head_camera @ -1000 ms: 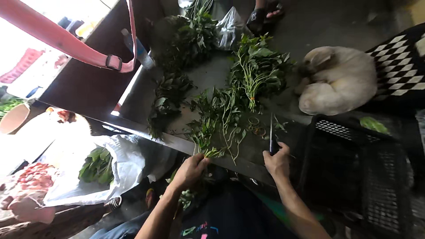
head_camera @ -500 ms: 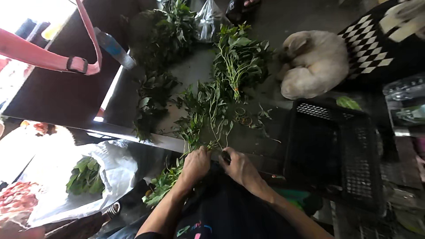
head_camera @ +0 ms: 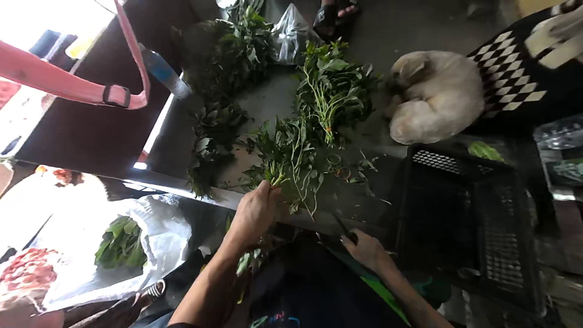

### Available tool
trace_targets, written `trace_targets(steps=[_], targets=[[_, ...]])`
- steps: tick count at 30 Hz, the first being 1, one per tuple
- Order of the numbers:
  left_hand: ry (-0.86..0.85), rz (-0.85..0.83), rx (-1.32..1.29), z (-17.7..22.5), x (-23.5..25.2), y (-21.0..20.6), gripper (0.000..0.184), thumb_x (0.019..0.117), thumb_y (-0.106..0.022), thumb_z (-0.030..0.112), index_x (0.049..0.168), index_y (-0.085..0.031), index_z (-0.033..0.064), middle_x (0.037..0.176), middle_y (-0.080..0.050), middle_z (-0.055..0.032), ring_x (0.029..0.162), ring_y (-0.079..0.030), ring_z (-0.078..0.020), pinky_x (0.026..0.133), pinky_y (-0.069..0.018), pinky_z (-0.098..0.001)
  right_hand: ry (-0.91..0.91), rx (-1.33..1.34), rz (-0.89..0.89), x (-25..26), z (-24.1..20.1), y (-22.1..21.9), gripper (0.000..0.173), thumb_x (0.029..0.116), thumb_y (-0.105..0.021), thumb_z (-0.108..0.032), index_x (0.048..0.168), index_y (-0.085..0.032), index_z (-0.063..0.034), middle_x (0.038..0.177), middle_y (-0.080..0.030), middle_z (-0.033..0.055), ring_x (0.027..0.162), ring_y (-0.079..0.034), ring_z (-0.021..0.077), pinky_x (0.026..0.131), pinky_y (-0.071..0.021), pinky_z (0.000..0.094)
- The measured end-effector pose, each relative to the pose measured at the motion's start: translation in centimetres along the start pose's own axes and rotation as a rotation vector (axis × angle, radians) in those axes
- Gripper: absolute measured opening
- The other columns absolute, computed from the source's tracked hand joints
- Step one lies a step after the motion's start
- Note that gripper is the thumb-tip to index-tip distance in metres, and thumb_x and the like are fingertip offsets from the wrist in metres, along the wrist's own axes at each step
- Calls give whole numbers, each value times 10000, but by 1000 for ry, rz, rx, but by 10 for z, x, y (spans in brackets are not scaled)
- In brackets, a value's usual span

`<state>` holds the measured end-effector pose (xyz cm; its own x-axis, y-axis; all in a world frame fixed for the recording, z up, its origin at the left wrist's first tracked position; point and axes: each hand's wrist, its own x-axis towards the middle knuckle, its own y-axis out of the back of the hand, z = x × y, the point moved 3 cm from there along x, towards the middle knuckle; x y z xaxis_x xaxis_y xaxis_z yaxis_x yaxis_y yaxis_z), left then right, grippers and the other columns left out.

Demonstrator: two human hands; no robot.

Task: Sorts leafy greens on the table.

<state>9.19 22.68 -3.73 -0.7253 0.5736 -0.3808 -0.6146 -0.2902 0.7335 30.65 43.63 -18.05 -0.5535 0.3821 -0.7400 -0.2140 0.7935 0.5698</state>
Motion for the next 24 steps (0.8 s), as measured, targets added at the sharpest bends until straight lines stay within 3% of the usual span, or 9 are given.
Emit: trace_targets(steps=[2,7,11,13,15,18,22,24], targets=[[-36,-67,-58,-4,1,10,381,1108,-407,375,1093,-596,45,836,-591,-89,774,-610,-217,746,-512,-424,43,32,50,-5,-9,7,431,1048,-569,-376,1253,-660,-8,1076,-710,243,1037,-689,406,925,-525,590],[-73,-117,-129,-1,3,-2,326,1088,-471,353,1116,-652,83,914,-696,-24,821,-656,-120,793,-536,-355,393,156,270,-31,-83,36,398,1029,-586,-322,1252,-652,1,901,-712,211,815,-706,382,755,-564,583],[-72,-3,52,8,-4,-21,313,1062,-520,279,1213,-675,53,1039,-724,-136,987,-707,-277,908,-545,-494,684,91,482,-44,-125,43,389,990,-620,-328,1207,-672,-9,890,-735,153,760,-734,309,683,-608,495],[-158,146,144,5,-7,-30,283,1041,-552,249,1177,-702,51,1031,-737,-146,978,-721,-315,884,-562,-526,730,25,510,-42,-131,42,402,976,-632,-343,1198,-670,-11,900,-737,146,760,-739,303,672,-613,481],[-230,277,195,0,-11,-34,252,1018,-588,234,1135,-729,60,1004,-749,-129,956,-732,-306,877,-572,-518,605,-42,342,-35,-124,41,420,986,-628,-351,1250,-647,-24,955,-734,178,847,-738,355,754,-601,537],[-226,324,218,-7,-16,-31,244,1010,-600,228,1139,-744,79,1045,-755,-113,1014,-723,-293,934,-551,-505,288,-93,41,-6,-82,35,442,1040,-561,-379,1334,-613,-54,1070,-718,218,1017,-705,399,903,-547,595],[-176,338,183,-23,-24,-21,246,1007,-609,240,1134,-744,78,1045,-756,-106,1015,-723,-285,939,-545,-512,108,-104,86,21,-15,24,454,1046,-564,-367,1283,-632,14,1090,-706,278,1055,-686,457,924,-518,640],[-118,253,144,-23,-31,-11,263,1007,-615,259,1161,-738,85,1058,-754,-101,1003,-724,-273,928,-554,-510,103,-49,149,20,-2,22,452,1035,-596,-311,1336,-593,25,1139,-691,292,1086,-673,470,947,-511,636]])
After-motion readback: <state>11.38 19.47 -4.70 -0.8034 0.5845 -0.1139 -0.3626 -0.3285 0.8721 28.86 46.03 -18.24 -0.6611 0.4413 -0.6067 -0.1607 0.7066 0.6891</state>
